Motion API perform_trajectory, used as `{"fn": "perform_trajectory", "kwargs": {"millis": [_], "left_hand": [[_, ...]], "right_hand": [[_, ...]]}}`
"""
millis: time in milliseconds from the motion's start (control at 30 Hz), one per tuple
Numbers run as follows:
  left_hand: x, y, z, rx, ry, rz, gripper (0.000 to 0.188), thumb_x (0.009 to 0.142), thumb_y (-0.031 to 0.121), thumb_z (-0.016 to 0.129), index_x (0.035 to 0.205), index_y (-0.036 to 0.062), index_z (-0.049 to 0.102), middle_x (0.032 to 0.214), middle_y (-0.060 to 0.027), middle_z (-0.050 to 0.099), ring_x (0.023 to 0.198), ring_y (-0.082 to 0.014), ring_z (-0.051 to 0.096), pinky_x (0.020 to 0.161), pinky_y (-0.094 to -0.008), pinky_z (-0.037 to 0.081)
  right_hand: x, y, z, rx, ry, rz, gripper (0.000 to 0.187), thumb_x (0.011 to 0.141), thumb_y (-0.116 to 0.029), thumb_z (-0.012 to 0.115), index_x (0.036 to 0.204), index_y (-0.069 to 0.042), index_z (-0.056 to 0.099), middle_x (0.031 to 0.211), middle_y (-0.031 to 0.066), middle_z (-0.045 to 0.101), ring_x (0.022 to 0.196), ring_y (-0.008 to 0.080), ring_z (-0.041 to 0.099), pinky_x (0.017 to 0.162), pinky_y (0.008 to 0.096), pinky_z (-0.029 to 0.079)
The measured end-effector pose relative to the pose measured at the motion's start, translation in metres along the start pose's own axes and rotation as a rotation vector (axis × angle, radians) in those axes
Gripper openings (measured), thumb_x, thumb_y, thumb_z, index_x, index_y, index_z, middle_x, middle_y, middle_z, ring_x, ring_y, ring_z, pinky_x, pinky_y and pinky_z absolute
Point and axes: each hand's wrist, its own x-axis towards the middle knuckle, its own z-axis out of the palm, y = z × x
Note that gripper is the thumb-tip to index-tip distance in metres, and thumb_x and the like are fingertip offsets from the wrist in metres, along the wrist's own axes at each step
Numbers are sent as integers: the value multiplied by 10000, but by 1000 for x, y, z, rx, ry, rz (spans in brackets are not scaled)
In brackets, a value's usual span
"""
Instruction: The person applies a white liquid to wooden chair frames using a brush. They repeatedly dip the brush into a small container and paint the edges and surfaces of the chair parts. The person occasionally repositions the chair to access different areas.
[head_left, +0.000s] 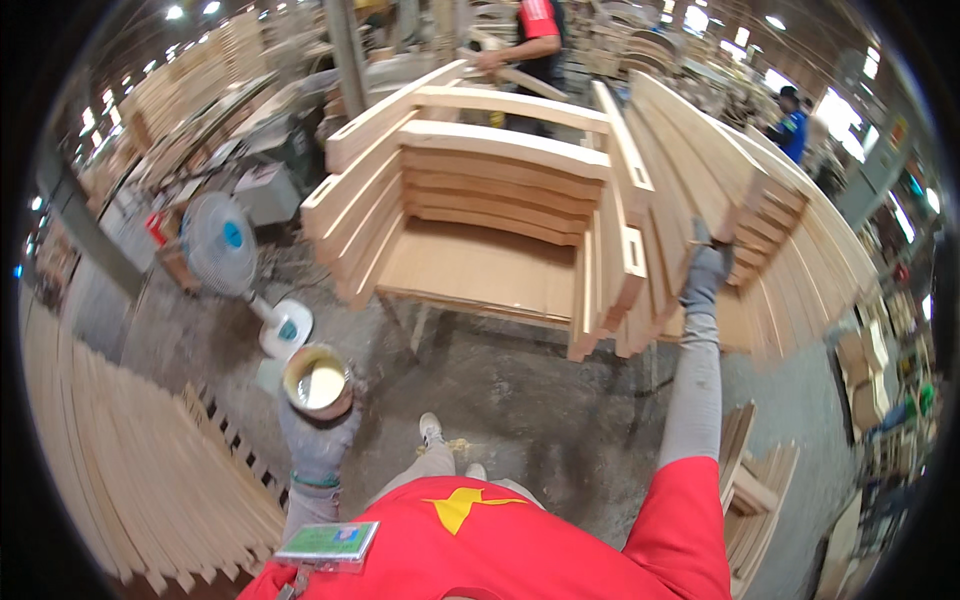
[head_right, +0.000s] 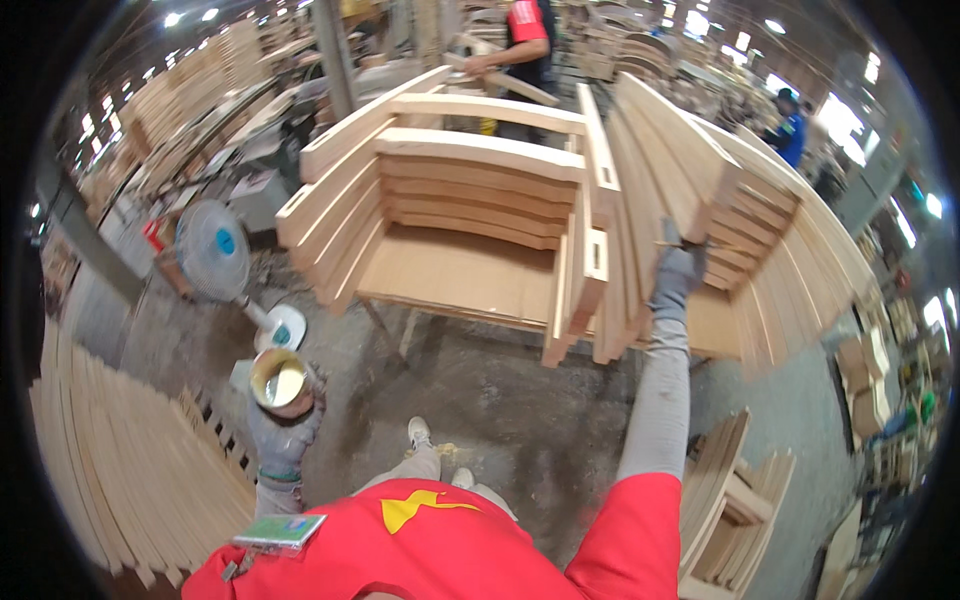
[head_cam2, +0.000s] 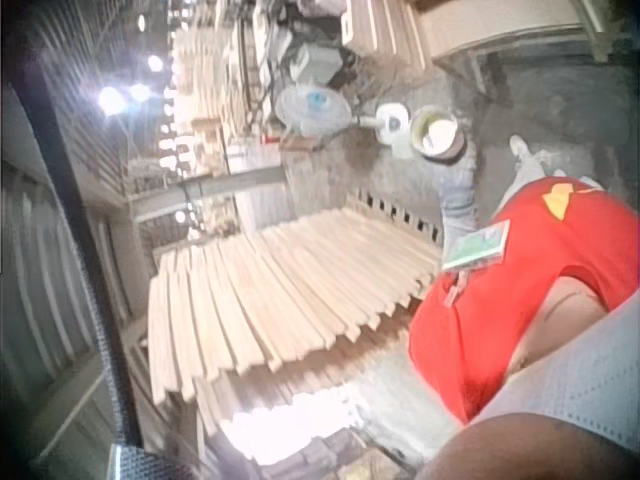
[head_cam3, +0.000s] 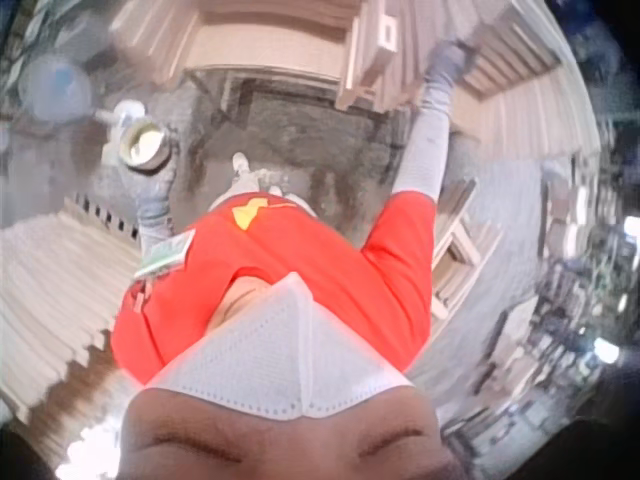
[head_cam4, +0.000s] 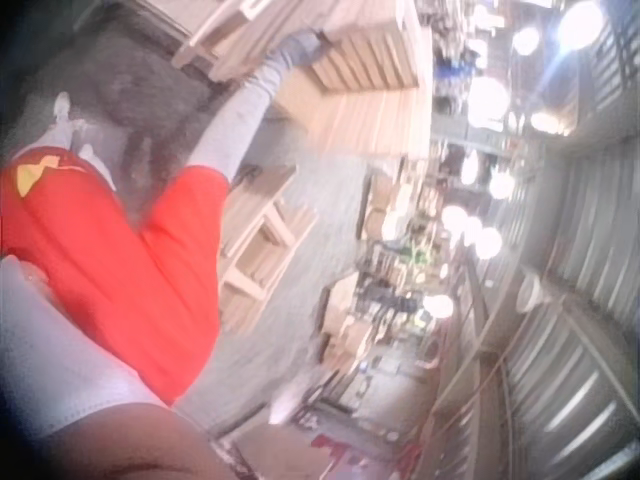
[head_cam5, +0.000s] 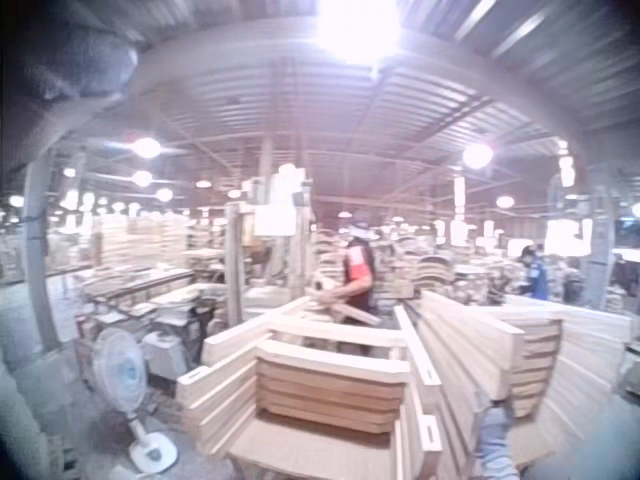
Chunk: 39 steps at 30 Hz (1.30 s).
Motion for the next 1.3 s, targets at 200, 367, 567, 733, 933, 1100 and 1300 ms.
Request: {"fn": "perform_trajectory", "kwargs": {"millis": [200,367,567,733,933,1100,1300], "left_hand": [[4,3,-5,-1000,-19,-472,473,915,414,422,1231,64,459,1182,-149,520,1088,-319,503,918,-434,428],[7,9,-2,-1112,-15,-582,478,915,432,415,1224,72,472,1170,-142,529,1069,-302,513,908,-433,431],[9,16,0,-1178,-14,-612,439,929,436,396,1201,107,498,1127,-161,550,1041,-349,535,880,-432,474],[9,10,0,-972,-57,-426,458,911,449,421,1202,104,495,1152,-118,544,1046,-274,530,895,-425,436],[14,13,0,-1147,-79,-573,432,922,431,412,1190,104,500,1134,-107,552,1037,-276,534,883,-429,442],[13,8,-1,-1162,50,-579,386,925,417,414,1189,151,507,1078,-140,567,989,-347,551,848,-434,479],[13,17,5,-1184,-3,-611,458,916,462,402,1195,112,502,1087,-163,566,985,-356,552,841,-449,479]], "right_hand": [[-4,-19,-3,161,12,33,408,743,-238,768,1049,-12,622,912,32,642,754,129,545,709,271,452],[-3,-25,-5,46,-17,104,405,747,-198,768,1065,-4,608,925,40,641,776,124,545,729,265,451],[-6,-30,-5,8,-11,120,420,735,-261,776,1015,0,605,849,51,638,732,146,540,709,276,450],[-4,-29,-5,46,15,95,413,735,-261,774,1001,7,606,847,67,644,731,150,552,698,283,456],[-5,-30,-7,165,-4,120,399,736,-256,773,987,7,609,853,72,654,742,155,566,699,301,464],[-12,-36,0,-11,-27,170,369,759,-206,762,1041,-14,619,916,34,647,768,128,549,724,259,442],[-4,-21,-4,134,47,66,424,717,-280,787,992,-14,605,773,44,613,678,132,510,648,275,440]]}}
